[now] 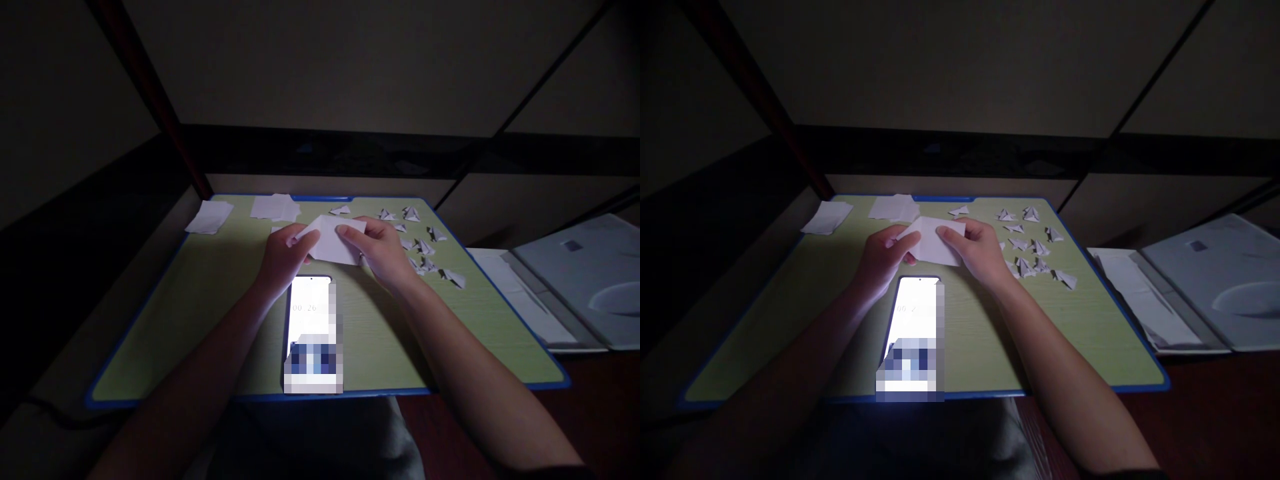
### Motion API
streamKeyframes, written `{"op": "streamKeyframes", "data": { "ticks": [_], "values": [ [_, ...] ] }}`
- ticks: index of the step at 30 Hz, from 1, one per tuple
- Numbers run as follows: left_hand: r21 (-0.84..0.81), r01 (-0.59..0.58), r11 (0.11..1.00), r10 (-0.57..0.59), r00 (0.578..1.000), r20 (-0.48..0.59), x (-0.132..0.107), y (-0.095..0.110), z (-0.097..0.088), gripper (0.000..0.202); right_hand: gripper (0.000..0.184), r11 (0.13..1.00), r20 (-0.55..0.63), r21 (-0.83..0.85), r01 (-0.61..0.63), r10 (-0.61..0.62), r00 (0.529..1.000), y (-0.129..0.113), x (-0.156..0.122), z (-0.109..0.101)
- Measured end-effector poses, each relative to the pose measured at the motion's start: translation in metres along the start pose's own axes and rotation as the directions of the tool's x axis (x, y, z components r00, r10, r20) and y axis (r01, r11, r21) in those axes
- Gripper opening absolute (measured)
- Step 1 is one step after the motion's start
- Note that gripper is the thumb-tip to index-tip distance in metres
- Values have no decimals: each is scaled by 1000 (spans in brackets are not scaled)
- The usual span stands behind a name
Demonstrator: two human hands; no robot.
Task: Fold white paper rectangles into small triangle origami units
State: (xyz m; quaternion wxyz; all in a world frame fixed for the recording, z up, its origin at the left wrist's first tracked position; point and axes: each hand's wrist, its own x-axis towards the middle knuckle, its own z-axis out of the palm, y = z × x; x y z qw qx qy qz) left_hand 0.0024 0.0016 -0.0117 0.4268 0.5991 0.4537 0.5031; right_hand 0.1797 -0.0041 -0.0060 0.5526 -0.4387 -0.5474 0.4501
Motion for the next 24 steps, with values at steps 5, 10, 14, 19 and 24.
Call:
{"op": "streamKeyframes", "data": {
  "ticks": [5,10,14,19,24],
  "values": [
    [55,-64,996,66,997,-44,0,1,1,16,32,999,30,-33,-4,5,1000,-3,-1,1],
    [53,-54,997,57,997,-53,0,3,2,16,34,998,36,-55,-16,18,999,-2,-2,1],
    [45,-31,999,36,993,-112,0,5,2,15,37,995,15,-96,2,-1,1000,-2,-2,0],
    [38,17,999,-12,993,-120,-1,7,3,10,34,993,8,-121,-7,8,1000,-1,-2,0],
    [78,8,997,-1,996,-94,-2,7,4,13,32,991,-4,-131,-7,7,1000,0,-2,1]
  ]
}}
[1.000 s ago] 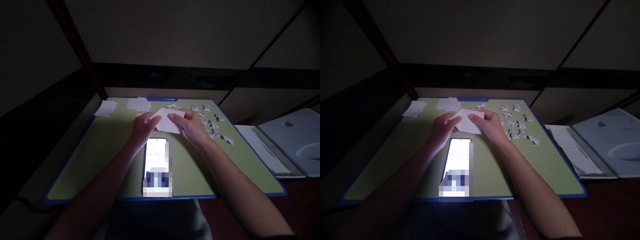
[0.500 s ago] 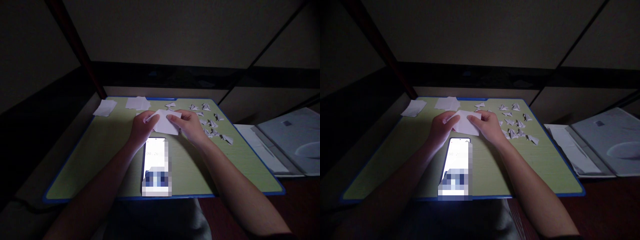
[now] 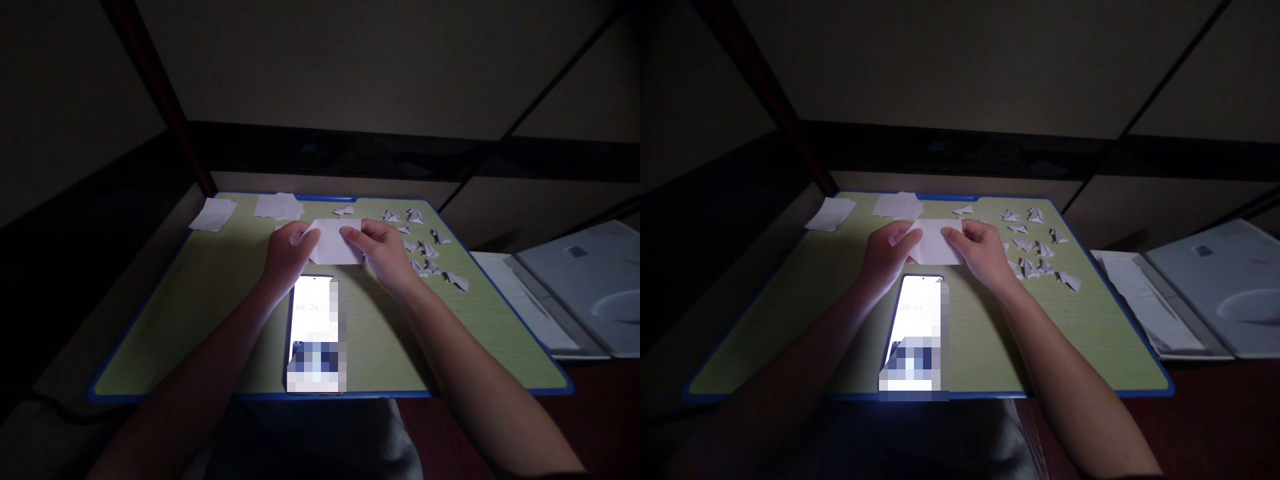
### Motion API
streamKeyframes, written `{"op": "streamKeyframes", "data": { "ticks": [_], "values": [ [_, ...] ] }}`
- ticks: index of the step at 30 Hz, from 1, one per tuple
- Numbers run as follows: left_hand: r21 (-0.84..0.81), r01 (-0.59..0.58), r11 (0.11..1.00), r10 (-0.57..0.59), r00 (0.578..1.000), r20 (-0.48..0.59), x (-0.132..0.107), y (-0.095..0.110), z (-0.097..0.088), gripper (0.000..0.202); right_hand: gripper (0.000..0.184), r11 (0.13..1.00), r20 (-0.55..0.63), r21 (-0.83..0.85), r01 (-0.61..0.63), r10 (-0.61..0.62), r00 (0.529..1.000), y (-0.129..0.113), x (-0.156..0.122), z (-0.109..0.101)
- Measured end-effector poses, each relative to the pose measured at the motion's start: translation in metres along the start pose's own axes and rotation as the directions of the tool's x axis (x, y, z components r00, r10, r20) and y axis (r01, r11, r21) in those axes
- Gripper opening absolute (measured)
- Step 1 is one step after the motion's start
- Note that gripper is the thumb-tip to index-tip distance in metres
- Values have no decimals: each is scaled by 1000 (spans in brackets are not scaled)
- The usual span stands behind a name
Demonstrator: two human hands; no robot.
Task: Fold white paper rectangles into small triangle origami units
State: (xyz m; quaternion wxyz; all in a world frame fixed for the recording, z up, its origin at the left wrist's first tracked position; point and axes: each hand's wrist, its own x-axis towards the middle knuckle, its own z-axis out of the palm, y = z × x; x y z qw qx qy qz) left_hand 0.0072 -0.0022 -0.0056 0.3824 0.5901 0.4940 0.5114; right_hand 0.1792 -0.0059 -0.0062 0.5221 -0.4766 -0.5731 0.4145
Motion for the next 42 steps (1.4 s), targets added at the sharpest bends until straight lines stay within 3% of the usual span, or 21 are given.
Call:
{"op": "streamKeyframes", "data": {
  "ticks": [7,14,23,27,36,42],
  "values": [
    [37,-30,999,30,1000,-3,1,-4,-1,16,33,999,-11,41,14,-14,1000,-1,0,1],
    [111,-34,993,38,999,-38,2,-6,-2,19,31,993,14,-85,85,-84,996,-1,-2,1],
    [8,-80,997,80,996,-36,2,-2,0,16,24,976,-47,-154,155,-164,985,2,-3,0],
    [58,-75,996,77,996,-35,3,-2,0,15,25,961,-55,-208,184,-199,978,0,-4,2],
    [96,-63,993,68,996,-57,4,-4,-1,14,26,849,-10,-388,358,-393,920,-5,-12,6],
    [40,-42,998,44,997,-60,3,-2,-1,11,27,803,12,-423,419,-458,889,-6,-14,8]
  ]
}}
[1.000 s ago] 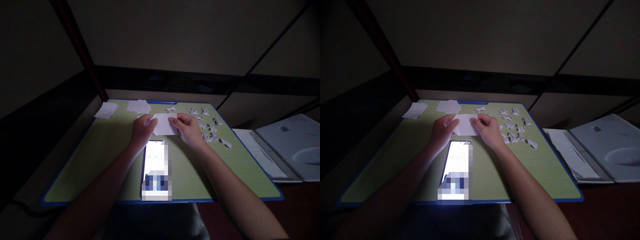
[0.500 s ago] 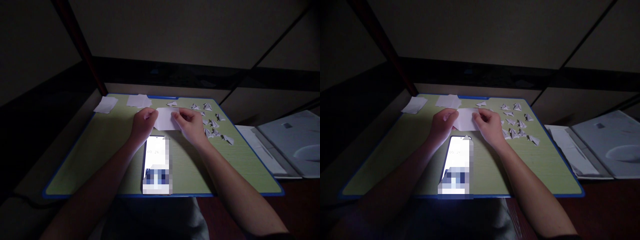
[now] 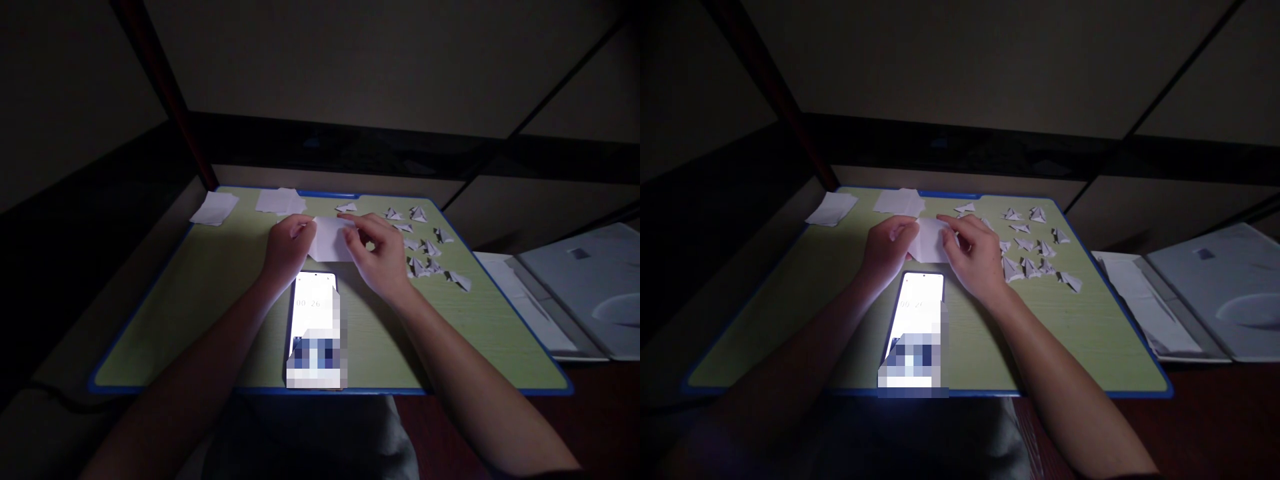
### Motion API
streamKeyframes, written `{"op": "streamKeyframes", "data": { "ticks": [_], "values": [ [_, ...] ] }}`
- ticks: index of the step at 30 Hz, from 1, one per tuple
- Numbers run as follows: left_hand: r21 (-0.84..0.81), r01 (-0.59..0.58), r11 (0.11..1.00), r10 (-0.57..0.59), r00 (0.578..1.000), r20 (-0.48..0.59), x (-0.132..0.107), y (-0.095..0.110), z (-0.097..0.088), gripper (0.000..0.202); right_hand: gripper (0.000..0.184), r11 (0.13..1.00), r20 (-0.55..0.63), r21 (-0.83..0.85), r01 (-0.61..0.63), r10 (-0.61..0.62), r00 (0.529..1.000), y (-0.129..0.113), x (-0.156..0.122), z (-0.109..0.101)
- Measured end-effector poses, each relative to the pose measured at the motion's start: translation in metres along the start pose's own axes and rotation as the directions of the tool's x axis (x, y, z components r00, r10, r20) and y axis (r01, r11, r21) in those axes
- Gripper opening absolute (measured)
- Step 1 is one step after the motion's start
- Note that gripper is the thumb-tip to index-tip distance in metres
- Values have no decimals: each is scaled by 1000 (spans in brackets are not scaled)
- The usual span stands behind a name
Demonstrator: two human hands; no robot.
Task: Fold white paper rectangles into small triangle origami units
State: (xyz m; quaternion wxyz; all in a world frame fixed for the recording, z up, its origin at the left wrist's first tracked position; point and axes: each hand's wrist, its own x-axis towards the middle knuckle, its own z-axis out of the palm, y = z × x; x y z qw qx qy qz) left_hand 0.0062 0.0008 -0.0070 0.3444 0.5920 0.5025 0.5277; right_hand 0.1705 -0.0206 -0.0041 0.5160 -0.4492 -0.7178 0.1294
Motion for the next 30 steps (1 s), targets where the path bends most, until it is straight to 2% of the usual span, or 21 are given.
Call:
{"op": "streamKeyframes", "data": {
  "ticks": [10,20,23,26,28,30],
  "values": [
    [47,-11,999,12,1000,-6,0,-1,-1,17,27,998,-3,-35,43,-43,999,-3,-2,2],
    [5,-8,1000,8,1000,-5,2,-2,0,13,28,998,20,-22,65,-65,998,-4,-3,2],
    [-24,-21,999,21,1000,1,1,0,0,13,25,999,18,34,-13,12,1000,-5,-1,1],
    [-79,-18,997,22,999,42,-1,4,-1,15,21,956,14,215,-201,203,979,2,1,2],
    [-120,-2,993,12,996,83,-3,5,-1,16,23,856,63,382,-348,352,934,9,3,4],
    [-143,8,990,9,994,113,-3,4,-1,16,27,722,139,525,-452,451,882,14,4,5]
  ]
}}
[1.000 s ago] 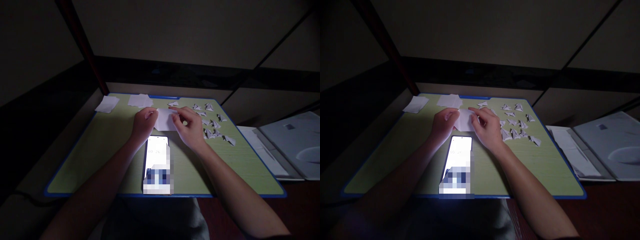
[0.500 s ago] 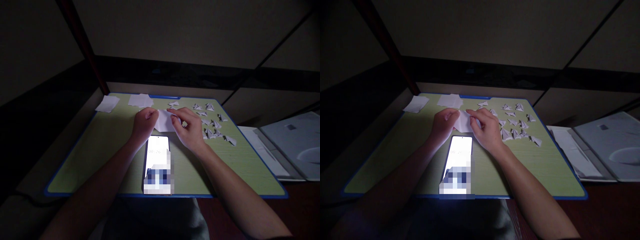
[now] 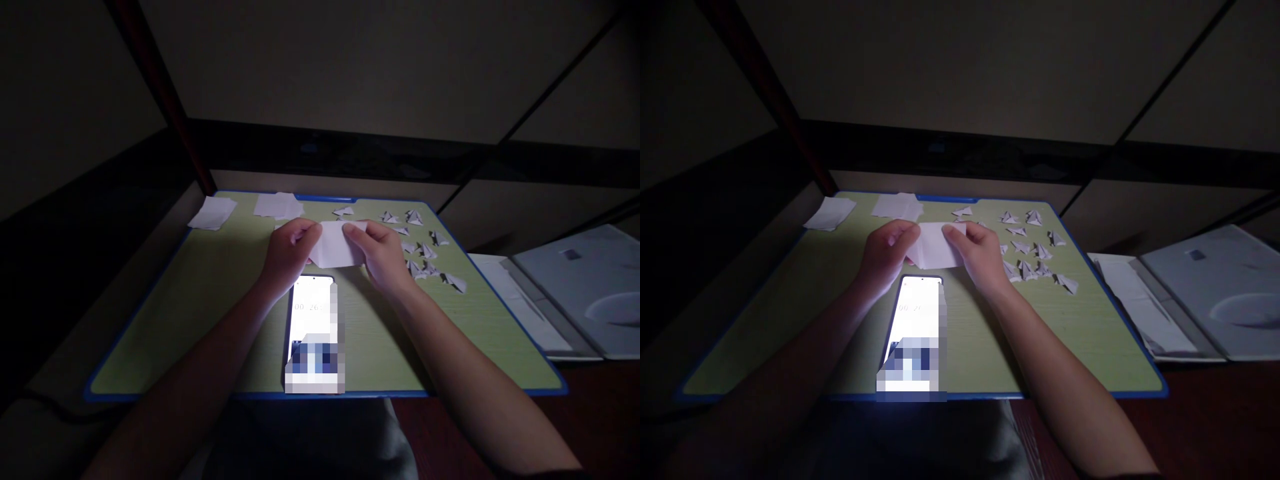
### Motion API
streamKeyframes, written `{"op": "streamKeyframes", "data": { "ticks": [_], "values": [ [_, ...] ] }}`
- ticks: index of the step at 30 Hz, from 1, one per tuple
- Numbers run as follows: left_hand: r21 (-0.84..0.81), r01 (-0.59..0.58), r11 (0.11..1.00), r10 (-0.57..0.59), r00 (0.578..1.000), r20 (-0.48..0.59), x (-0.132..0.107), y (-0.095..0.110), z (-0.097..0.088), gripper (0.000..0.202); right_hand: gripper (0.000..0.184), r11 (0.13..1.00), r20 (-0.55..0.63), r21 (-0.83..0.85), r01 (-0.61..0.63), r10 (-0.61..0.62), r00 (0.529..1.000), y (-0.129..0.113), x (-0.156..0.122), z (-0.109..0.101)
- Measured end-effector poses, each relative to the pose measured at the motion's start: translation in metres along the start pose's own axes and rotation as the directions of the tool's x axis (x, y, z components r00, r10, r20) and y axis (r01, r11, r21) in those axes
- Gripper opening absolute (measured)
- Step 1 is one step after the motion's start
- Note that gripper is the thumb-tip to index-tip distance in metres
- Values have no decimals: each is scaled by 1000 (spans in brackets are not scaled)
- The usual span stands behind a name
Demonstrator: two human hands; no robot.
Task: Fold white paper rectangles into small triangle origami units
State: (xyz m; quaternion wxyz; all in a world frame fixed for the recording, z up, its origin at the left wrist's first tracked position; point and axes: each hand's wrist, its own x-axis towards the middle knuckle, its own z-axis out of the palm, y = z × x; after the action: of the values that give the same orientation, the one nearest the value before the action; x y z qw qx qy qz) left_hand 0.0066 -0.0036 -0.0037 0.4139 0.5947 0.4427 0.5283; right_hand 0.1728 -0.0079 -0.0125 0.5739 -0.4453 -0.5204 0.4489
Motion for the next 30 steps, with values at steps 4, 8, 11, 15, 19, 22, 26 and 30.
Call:
{"op": "streamKeyframes", "data": {
  "ticks": [4,8,11,15,19,22,26,30],
  "values": [
    [-60,-10,998,10,1000,5,2,-8,-1,20,33,965,50,210,-155,147,988,-3,1,3],
    [-118,-2,993,4,1000,16,4,-14,-3,24,31,934,93,271,-234,216,972,-10,0,5],
    [-133,3,991,1,999,33,4,-13,-3,25,30,913,89,296,-281,266,960,-8,2,3],
    [-148,22,989,-18,1000,24,4,-9,-3,21,28,889,110,316,-330,311,944,-5,5,-1],
    [-200,26,979,-28,1000,-4,5,-5,-4,21,30,912,115,296,-285,262,958,-8,5,-1],
    [-151,47,987,-53,998,-34,5,-5,-4,19,37,938,131,266,-221,192,973,-11,4,0],
    [-70,83,994,-88,993,-78,5,-6,-3,20,45,961,125,237,-144,117,985,-11,2,1],
    [-78,87,993,-93,992,-87,5,-8,-2,21,42,964,94,244,-101,80,992,-9,2,0]
  ]
}}
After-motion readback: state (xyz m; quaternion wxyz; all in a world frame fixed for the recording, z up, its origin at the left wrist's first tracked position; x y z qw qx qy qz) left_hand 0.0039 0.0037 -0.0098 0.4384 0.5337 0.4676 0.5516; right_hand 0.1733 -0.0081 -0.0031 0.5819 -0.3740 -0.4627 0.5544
